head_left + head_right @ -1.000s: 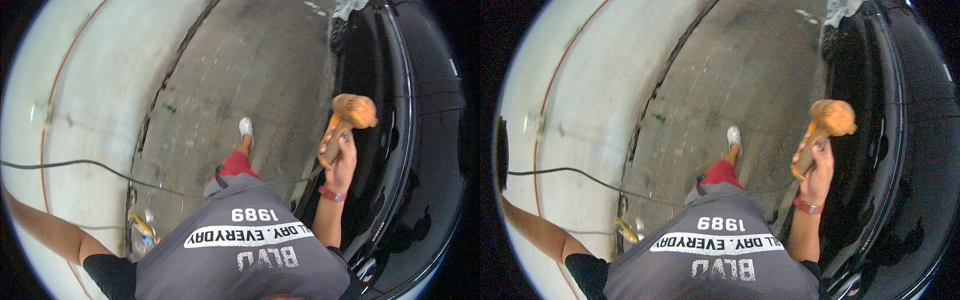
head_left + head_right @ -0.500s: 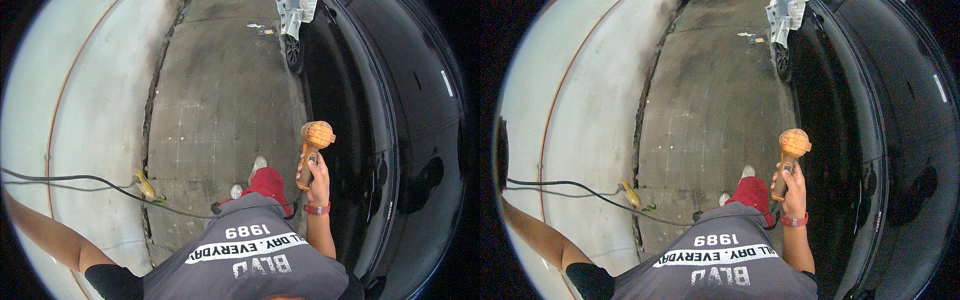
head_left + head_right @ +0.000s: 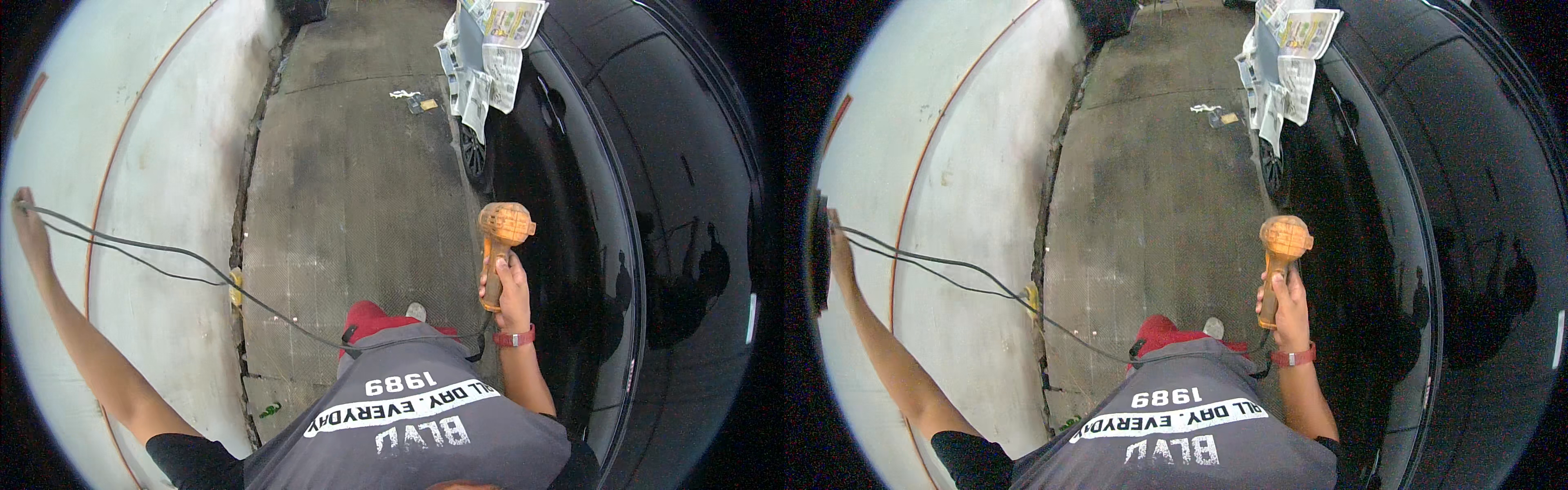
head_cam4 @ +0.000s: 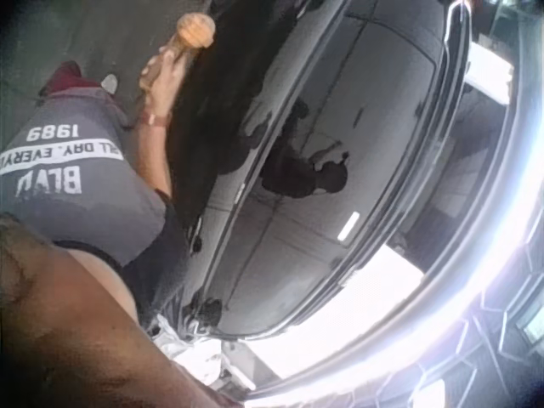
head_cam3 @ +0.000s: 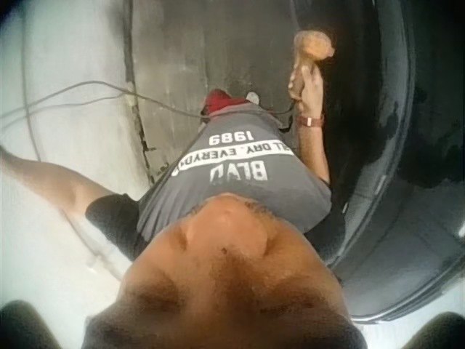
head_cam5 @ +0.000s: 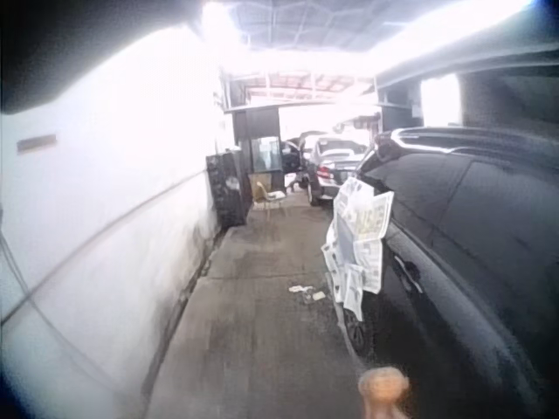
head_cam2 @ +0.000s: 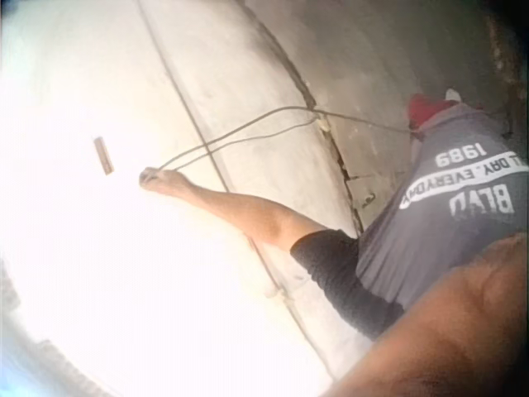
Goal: The person uses a heat gun to apply heat to a car part covered with newspaper, then removes the newspaper and wipes the surface with a cloth. The person also handles a bucket and additional newspaper sheets during the process.
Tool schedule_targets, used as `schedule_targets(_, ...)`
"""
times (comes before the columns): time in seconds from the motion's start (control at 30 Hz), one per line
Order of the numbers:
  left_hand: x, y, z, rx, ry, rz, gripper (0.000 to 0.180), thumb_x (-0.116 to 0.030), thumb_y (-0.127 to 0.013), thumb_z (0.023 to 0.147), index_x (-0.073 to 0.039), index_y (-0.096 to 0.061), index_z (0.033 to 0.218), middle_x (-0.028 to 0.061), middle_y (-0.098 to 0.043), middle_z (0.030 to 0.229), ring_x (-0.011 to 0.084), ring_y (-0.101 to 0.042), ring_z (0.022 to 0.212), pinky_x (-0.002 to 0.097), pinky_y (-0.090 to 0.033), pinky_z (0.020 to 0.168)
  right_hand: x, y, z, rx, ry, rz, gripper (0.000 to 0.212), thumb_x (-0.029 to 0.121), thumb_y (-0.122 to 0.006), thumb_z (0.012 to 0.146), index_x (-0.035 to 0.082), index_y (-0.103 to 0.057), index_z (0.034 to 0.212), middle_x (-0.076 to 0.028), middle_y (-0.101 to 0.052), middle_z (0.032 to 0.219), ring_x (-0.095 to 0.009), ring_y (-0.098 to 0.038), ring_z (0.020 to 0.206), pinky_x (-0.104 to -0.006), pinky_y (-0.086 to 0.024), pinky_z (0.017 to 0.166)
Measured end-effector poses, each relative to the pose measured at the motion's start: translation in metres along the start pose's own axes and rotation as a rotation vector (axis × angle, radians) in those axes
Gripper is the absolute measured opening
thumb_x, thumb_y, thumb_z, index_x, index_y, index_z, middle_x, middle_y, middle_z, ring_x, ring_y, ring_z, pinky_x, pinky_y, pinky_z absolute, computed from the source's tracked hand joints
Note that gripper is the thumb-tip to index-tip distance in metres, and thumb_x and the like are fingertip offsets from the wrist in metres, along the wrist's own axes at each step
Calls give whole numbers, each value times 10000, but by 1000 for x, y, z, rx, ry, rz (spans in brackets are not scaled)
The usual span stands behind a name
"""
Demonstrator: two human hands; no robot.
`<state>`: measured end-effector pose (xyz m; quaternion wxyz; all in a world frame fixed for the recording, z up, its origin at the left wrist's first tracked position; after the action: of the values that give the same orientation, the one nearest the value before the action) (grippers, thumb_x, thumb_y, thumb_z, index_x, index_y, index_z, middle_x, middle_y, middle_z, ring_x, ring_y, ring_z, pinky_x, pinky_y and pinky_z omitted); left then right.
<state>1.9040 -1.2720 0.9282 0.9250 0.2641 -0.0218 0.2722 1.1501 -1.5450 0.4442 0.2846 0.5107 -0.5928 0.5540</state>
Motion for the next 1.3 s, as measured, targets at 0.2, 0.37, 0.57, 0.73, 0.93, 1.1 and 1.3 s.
schedule_targets(0.2,27,-98,-107,185,340,-344,420,-327,-460,1164,37,-594,1327,179,-667,1241,255,-621,1203,398,-468,1075,36,-26,-9,-32,248,-67,286,166,-640,1075,41,-515,1300,-44,-618,1053,-96,-630,749,-253,-573,590)
schedule_targets(0.37,6,-197,-156,312,316,-375,462,-390,-473,1155,53,-601,1180,203,-654,1125,311,-608,1082,420,-471,998,45,-32,16,-201,575,-300,262,94,-725,1018,24,-575,1221,-40,-643,1073,-111,-645,793,-291,-575,681)
schedule_targets(0.57,28,-318,-94,436,400,-488,367,-313,-505,1142,33,-618,1188,222,-650,1158,341,-603,1099,425,-466,1003,90,-126,78,-486,601,-642,316,129,-798,970,12,-623,1205,-62,-686,1022,-158,-676,911,-338,-567,810)
schedule_targets(0.73,-131,-526,-129,420,350,-620,210,-134,-557,1063,14,-635,1190,225,-655,1146,360,-614,1090,446,-474,989,117,-129,202,-567,734,-768,422,103,-782,955,8,-594,1321,-114,-706,1177,-241,-686,1086,-384,-546,948)
schedule_targets(0.93,-230,-643,-191,691,415,-631,149,-121,-604,1013,-2,-668,1075,201,-625,1002,349,-605,962,431,-485,917,80,-135,368,-617,584,-725,534,133,-834,886,50,-575,1345,-173,-718,1243,-341,-698,1185,-413,-532,982)
schedule_targets(1.1,-311,-718,-226,1095,329,-596,205,-131,-666,973,10,-699,1117,237,-650,1119,400,-632,1034,457,-496,935,72,-115,480,-682,476,-708,636,259,-850,868,69,-549,1394,-229,-721,1218,-447,-675,1175,-468,-558,925)
schedule_targets(1.3,-448,-735,-208,1269,23,-871,447,-122,-734,944,-51,-618,1370,207,-626,1318,408,-609,1212,471,-495,1076,74,-129,609,-637,329,-711,731,296,-836,869,89,-514,1491,-255,-692,1294,-462,-653,1197,-500,-542,964)
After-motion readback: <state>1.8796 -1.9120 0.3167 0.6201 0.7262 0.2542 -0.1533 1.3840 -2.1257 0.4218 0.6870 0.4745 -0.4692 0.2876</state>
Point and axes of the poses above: each hand's wrist, its own z-axis towards the middle knuckle, its own y-axis out of the back of the hand, x = y × z, the point moved 6 cm from there along z, towards the middle knuckle
